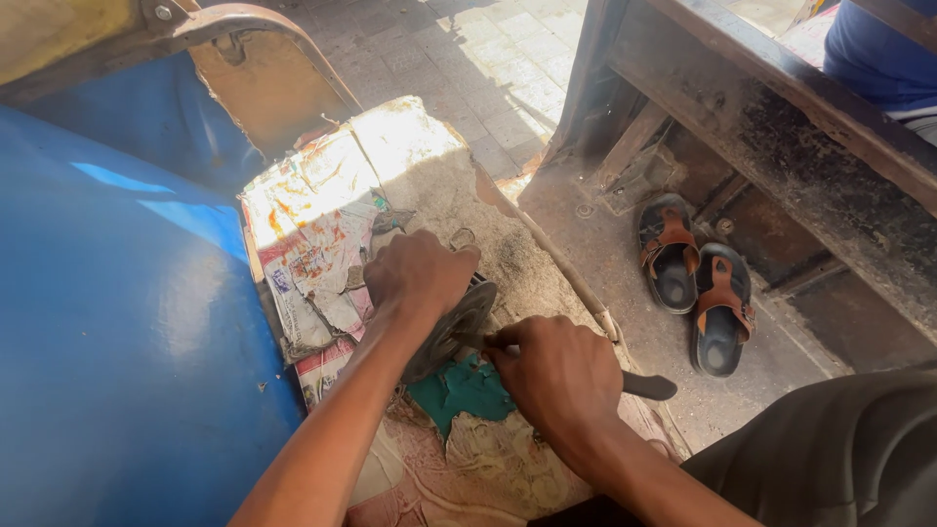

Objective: Repairing a mechanical part, likely a blower fan or alternator component, using hand tools.

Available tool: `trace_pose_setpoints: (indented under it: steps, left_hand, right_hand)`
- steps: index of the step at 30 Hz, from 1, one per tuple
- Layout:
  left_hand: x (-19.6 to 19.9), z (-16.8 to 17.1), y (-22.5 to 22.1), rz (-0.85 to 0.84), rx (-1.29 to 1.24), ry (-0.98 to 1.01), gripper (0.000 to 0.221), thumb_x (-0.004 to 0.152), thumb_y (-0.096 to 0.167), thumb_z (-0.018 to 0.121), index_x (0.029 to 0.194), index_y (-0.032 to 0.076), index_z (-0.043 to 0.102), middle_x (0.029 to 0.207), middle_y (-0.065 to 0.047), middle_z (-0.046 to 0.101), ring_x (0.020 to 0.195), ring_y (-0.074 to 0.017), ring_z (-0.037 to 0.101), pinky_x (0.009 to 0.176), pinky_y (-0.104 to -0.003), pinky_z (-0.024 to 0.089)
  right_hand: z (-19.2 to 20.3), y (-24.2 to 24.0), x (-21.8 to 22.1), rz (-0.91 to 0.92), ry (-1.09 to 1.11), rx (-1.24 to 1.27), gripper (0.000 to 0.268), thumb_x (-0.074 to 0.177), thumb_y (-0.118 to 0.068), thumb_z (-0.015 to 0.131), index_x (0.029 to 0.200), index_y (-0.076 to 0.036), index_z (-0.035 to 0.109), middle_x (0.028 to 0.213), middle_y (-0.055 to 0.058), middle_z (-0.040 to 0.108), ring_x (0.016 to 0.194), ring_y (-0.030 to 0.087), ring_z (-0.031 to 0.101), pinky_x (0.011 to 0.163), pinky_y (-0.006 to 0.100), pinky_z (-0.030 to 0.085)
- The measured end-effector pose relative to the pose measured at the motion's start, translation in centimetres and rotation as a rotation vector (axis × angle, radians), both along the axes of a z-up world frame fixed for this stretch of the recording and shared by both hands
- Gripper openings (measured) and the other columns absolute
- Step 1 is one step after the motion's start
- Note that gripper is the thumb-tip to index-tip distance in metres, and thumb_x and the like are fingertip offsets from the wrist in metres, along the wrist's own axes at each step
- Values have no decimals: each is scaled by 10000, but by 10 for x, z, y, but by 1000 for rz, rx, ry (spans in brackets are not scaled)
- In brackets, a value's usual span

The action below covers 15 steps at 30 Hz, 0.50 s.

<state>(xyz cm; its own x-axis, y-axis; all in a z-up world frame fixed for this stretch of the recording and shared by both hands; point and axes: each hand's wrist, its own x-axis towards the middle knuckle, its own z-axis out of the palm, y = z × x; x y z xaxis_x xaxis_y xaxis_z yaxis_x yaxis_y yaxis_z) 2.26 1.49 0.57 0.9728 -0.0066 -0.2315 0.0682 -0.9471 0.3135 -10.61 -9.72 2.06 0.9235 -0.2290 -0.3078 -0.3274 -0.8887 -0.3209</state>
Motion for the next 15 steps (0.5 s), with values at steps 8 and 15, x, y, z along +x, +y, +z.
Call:
trace_pose_setpoints:
  steps: [8, 15]
  left_hand:
    - [-7, 5, -6, 6, -19, -10, 614, 870, 600, 597, 987, 26, 781, 1017, -228, 751, 984, -384, 732, 830, -486, 563]
    - [0, 0, -9, -13, -16, -1, 639, 904, 612, 540, 929, 21, 781, 908, -199, 756, 903, -350, 734, 771, -482, 551]
  right_hand:
    - [-7, 4, -5, 198, -83, -117, 231, 1009, -371, 573, 1085, -364, 791, 772, 51, 735, 542, 221, 649, 480, 407, 512]
    - [-14, 8, -11, 279, 93, -2, 215, 945, -392, 655, 1117, -365, 781, 824, 19, 767, 593, 190, 677, 550, 369, 542]
